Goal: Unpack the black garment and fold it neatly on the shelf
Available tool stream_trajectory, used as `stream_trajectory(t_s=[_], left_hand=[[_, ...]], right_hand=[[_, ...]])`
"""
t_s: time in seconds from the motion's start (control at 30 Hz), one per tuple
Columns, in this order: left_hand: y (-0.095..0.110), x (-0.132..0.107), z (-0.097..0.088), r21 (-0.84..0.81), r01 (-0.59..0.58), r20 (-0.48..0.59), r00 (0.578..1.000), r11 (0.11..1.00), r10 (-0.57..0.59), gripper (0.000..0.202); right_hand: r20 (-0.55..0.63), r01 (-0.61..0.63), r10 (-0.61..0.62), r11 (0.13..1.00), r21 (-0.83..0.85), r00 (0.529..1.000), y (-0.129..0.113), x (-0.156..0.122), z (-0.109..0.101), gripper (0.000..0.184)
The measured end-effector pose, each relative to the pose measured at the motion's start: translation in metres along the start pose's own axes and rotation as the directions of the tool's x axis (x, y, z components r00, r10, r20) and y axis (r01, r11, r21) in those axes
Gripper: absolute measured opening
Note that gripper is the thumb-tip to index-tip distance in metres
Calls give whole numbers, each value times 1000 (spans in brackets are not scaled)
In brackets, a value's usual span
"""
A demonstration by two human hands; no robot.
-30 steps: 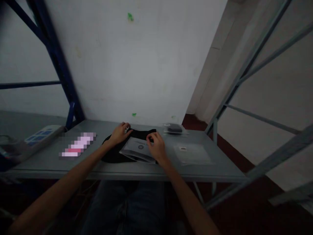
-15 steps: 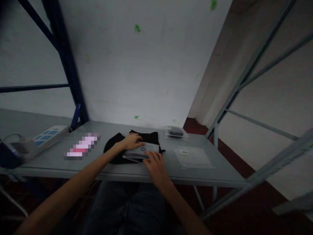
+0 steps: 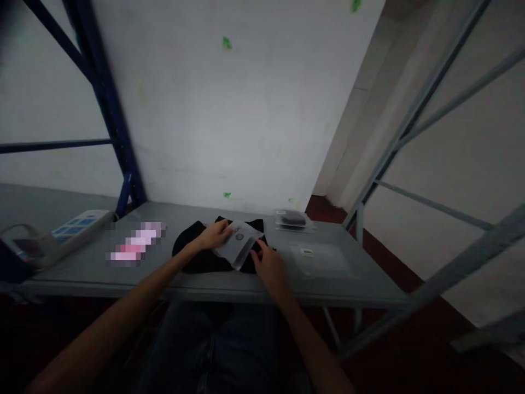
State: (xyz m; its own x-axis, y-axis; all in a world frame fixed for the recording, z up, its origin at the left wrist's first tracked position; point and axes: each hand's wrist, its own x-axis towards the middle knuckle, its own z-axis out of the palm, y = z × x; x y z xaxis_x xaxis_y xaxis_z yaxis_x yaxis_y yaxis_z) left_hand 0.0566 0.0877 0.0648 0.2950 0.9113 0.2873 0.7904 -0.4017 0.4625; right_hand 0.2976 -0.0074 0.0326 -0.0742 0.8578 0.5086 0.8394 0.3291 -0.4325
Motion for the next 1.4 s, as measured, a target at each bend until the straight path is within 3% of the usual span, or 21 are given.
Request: stream_trajectory(t_s=[0.17, 0.37, 0.47, 0.63, 0.73, 0.83, 0.93, 1.03, 1.1, 1.17, 1.23, 1.27, 1.33, 1.4], left_hand=[[0, -11, 3, -134, 78, -134, 986, 988, -96, 24], [-4, -20, -17, -431, 130, -313, 907, 893, -283, 23], [-15, -29, -40, -496, 191, -333, 859, 847, -388, 25], [-31, -51, -76, -627, 235, -307, 801, 743, -513, 40], [-31, -63, -81, -685, 262, -250, 792, 680, -557, 45], [-25, -65, -71, -729, 282, -155, 820, 624, -551, 46], [-17, -58, -53, -741, 280, -80, 865, 610, -495, 42], [-9, -50, -38, -699, 258, -47, 914, 667, -402, 37], [0, -51, -34, -594, 205, -98, 941, 778, -323, 38], [13, -60, -35, -413, 85, -257, 944, 907, -205, 40], [29, -77, -41, -199, -91, -438, 899, 976, -6, 43], [36, -86, -44, -126, -190, -443, 889, 974, 116, 40], [48, -104, -50, -58, -407, -327, 870, 911, 368, 34], [55, -116, -51, 32, -505, -257, 830, 863, 495, 24]], right_hand=[[149, -207, 179, 958, 199, 973, 4, 37, 15, 42], [185, -289, 231, 865, 411, 955, 12, 66, 31, 48], [140, -235, 195, 889, 394, 971, 19, 63, 31, 46], [149, -169, 138, 961, 218, 979, 19, 52, 24, 39], [-31, -22, 25, 993, 114, 999, -1, 41, 13, 41], [-186, 222, -206, 973, 69, 961, -33, 24, -2, 48], [-189, 549, -533, 834, 47, 825, -58, 7, -14, 31], [-239, 679, -657, 734, 16, 715, -67, -2, -19, 16], [-260, 681, -662, 732, -27, 703, -67, -3, -21, 14], [-256, 648, -644, 757, -82, 721, -64, -2, -24, 15], [-257, 602, -613, 788, -127, 748, -62, 0, -26, 15], [-257, 585, -600, 799, -138, 758, -61, 0, -27, 16], [-248, 576, -591, 806, -139, 768, -62, 1, -28, 17], [-238, 581, -595, 803, -132, 768, -64, 1, -27, 17]])
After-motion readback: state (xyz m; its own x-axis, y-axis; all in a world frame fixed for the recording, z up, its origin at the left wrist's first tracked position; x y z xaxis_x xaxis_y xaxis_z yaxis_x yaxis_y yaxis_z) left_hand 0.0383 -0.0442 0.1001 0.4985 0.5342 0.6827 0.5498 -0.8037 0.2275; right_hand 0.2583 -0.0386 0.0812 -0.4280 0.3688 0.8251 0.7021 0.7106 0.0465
